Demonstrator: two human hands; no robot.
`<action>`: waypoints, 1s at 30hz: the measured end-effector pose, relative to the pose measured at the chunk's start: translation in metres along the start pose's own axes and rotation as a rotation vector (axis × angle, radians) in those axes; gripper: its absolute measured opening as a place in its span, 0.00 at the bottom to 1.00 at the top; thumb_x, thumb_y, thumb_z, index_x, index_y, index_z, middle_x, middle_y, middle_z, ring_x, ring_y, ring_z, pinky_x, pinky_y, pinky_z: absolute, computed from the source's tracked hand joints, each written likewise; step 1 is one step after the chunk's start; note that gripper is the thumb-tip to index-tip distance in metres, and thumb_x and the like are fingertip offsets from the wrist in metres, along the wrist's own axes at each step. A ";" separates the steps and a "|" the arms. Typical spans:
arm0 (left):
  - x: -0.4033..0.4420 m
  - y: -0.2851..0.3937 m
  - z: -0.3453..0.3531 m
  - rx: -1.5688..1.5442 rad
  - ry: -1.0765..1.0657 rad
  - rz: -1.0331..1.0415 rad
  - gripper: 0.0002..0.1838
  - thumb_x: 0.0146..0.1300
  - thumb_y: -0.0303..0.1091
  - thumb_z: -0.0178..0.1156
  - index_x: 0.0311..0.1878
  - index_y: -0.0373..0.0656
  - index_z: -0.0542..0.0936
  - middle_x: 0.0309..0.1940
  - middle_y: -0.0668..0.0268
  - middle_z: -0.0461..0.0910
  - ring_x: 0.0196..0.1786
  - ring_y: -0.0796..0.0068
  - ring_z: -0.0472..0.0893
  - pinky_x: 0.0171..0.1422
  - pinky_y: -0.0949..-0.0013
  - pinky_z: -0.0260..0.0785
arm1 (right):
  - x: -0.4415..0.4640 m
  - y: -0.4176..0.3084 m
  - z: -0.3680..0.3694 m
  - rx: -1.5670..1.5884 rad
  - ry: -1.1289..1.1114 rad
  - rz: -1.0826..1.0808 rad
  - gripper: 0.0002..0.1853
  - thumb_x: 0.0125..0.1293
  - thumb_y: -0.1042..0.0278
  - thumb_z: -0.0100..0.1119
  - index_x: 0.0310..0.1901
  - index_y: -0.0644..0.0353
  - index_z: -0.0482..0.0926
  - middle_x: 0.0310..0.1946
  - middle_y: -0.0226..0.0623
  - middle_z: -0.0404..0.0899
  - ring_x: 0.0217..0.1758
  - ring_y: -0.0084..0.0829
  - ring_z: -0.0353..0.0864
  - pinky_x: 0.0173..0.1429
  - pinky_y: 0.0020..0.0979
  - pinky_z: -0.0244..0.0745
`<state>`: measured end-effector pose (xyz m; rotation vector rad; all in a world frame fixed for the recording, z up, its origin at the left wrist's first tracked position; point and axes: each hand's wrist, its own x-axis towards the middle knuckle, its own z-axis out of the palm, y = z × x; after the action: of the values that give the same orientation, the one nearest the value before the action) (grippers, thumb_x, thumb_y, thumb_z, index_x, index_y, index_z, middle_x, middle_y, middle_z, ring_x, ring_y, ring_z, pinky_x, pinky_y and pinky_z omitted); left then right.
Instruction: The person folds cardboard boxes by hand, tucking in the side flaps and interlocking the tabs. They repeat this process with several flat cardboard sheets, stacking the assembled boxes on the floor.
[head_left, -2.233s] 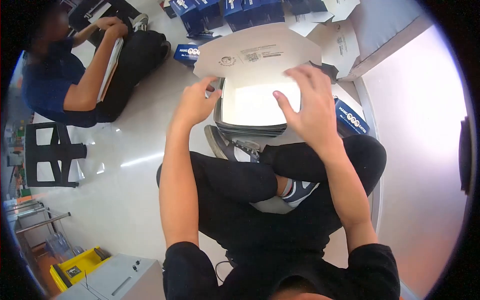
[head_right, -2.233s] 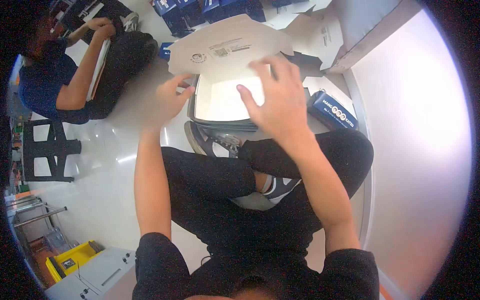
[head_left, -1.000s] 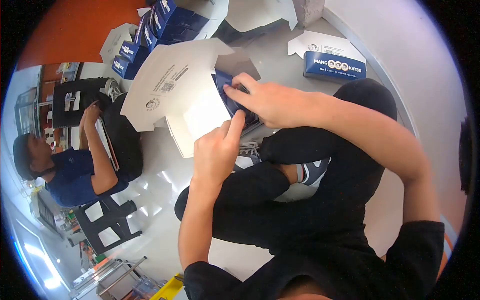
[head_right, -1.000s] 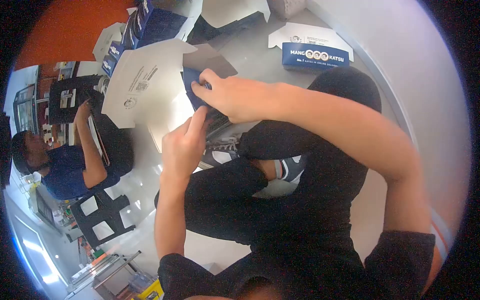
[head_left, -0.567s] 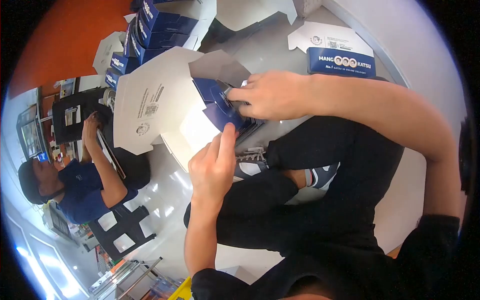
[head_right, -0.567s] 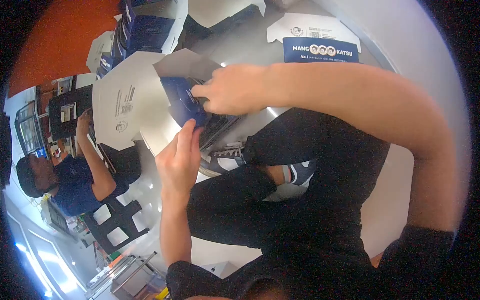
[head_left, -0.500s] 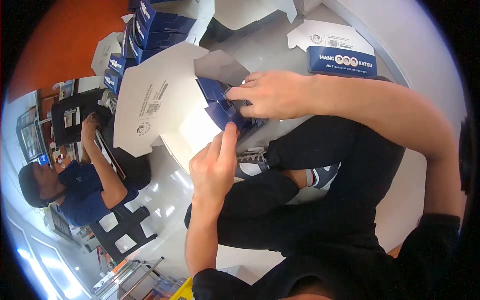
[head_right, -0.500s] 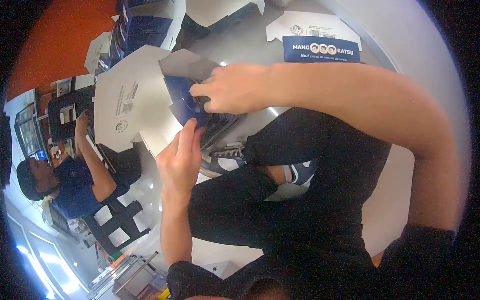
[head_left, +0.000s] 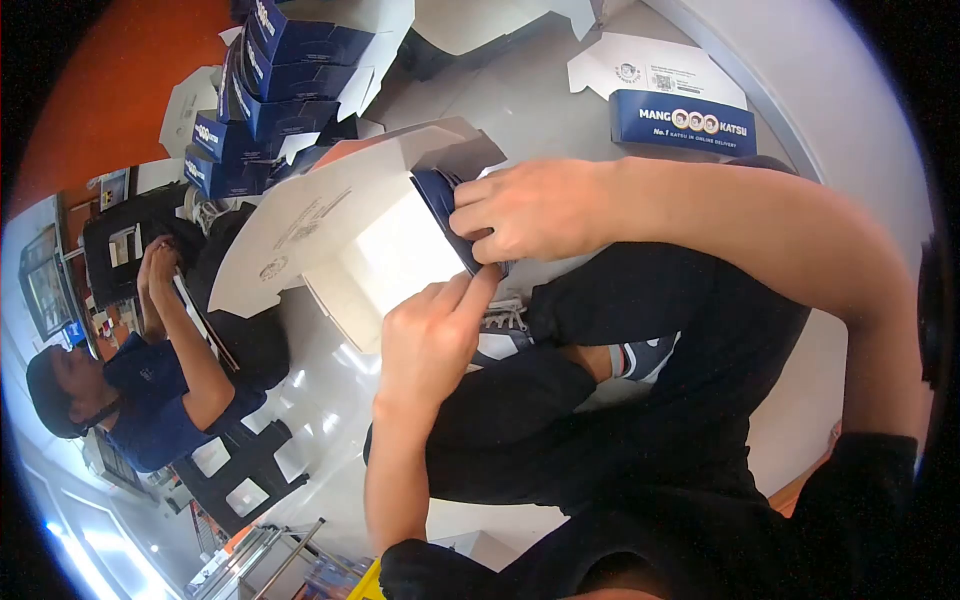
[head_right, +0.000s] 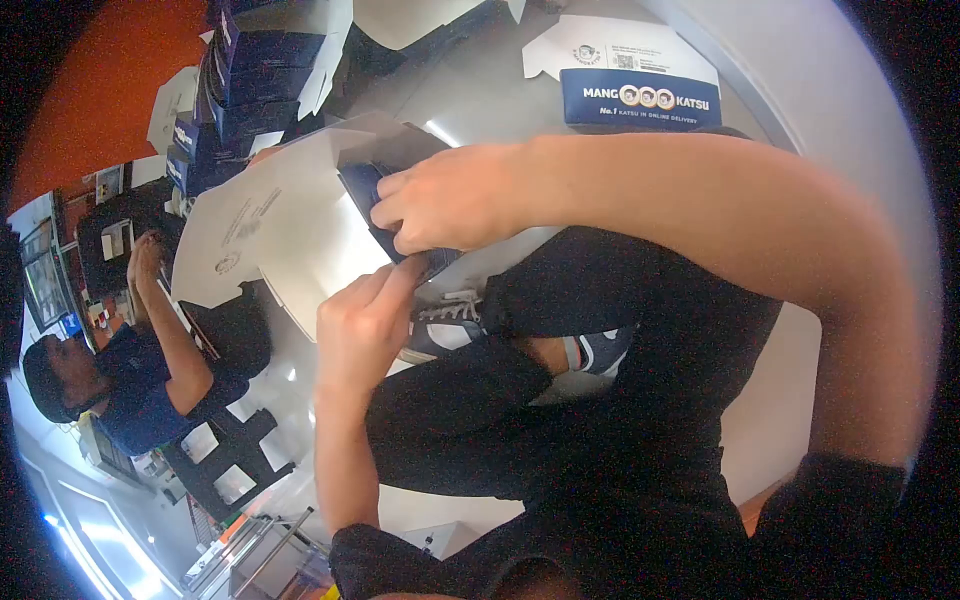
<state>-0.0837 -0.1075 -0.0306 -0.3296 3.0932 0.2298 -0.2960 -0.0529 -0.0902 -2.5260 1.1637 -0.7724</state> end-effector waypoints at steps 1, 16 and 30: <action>0.000 -0.004 -0.001 -0.100 0.010 0.006 0.20 0.52 0.22 0.61 0.51 0.45 0.81 0.35 0.68 0.82 0.30 0.66 0.82 0.34 0.66 0.74 | -0.001 0.000 0.001 0.002 0.011 0.006 0.07 0.54 0.68 0.62 0.32 0.59 0.84 0.45 0.32 0.78 0.57 0.36 0.74 0.55 0.37 0.77; 0.047 -0.054 -0.029 0.149 0.128 0.045 0.12 0.53 0.25 0.67 0.42 0.44 0.84 0.46 0.64 0.82 0.41 0.61 0.84 0.44 0.60 0.78 | 0.006 -0.014 0.005 -0.493 0.152 0.122 0.07 0.49 0.64 0.63 0.29 0.55 0.85 0.35 0.26 0.81 0.52 0.33 0.72 0.49 0.29 0.71; 0.060 -0.055 -0.028 -0.128 0.070 0.036 0.06 0.55 0.26 0.66 0.37 0.39 0.83 0.35 0.62 0.82 0.38 0.54 0.82 0.43 0.57 0.74 | 0.007 -0.012 0.010 -0.364 0.189 0.356 0.10 0.56 0.66 0.61 0.38 0.60 0.80 0.39 0.34 0.77 0.47 0.36 0.80 0.43 0.35 0.79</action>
<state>-0.1311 -0.1776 -0.0134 -0.2914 3.1624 0.4272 -0.2791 -0.0500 -0.0906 -2.4375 1.9059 -0.7733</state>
